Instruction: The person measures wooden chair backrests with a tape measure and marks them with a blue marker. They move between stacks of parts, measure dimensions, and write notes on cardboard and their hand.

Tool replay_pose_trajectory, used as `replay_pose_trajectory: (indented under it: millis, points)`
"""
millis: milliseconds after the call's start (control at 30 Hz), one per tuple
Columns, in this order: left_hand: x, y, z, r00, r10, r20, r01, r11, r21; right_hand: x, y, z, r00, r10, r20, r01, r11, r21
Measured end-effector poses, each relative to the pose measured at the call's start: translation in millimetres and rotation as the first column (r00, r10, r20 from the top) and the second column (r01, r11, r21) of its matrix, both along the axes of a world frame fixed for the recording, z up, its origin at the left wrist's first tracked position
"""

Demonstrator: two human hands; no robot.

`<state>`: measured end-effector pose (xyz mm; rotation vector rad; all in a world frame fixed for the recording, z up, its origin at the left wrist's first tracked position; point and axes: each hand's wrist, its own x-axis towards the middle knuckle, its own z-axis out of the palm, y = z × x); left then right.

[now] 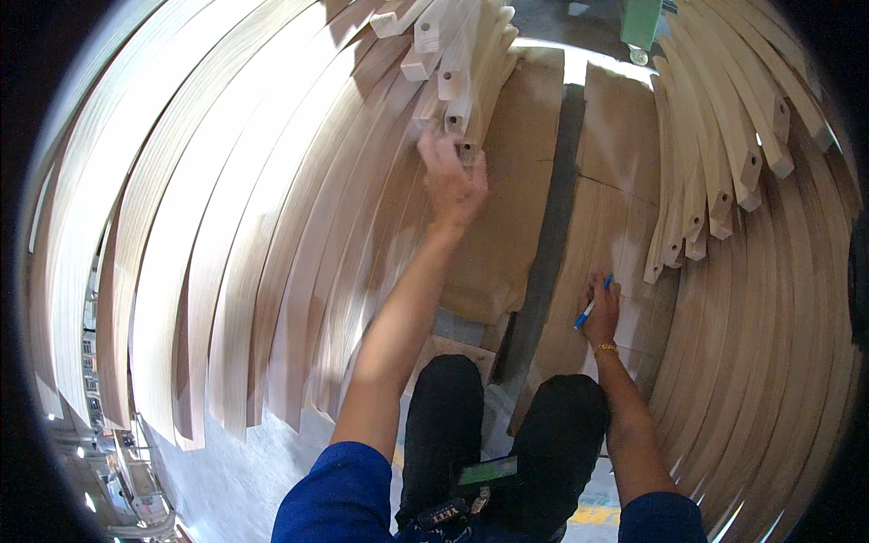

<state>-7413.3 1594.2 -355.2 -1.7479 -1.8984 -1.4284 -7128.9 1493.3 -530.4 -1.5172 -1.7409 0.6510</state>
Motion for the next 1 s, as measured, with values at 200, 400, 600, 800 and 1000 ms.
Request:
replay_pose_trajectory:
  millis: [200, 400, 600, 800, 1000]
  points:
    - [-12.1, 6.6, 22.0, 0.997, 0.062, 0.037, -0.064, 0.997, 0.049, 2.2, 0.7, 0.4, 0.955, 0.008, 0.298, -0.05, 0.99, 0.134]
    - [-9.0, 24.2, 50.5, 0.946, -0.035, -0.323, 0.0, 0.994, -0.109, 1.2, -1.7, 5.2, 0.968, 0.03, 0.249, -0.028, 1.0, -0.011]
    - [-15.0, 28.9, 74.6, 0.987, 0.053, -0.154, -0.012, 0.968, 0.253, 1.3, 0.0, -1.3, 0.94, -0.019, 0.342, -0.04, 0.986, 0.164]
    - [-18.0, 32.5, 96.9, 0.987, 0.028, -0.157, 0.008, 0.975, 0.222, 1.9, -0.4, 2.4, 0.946, -0.012, 0.323, -0.033, 0.991, 0.133]
    - [-12.4, 38.4, 118.3, 0.977, -0.003, -0.211, 0.025, 0.995, 0.101, 4.4, -0.7, -4.5, 0.939, -0.029, 0.343, -0.028, 0.987, 0.159]
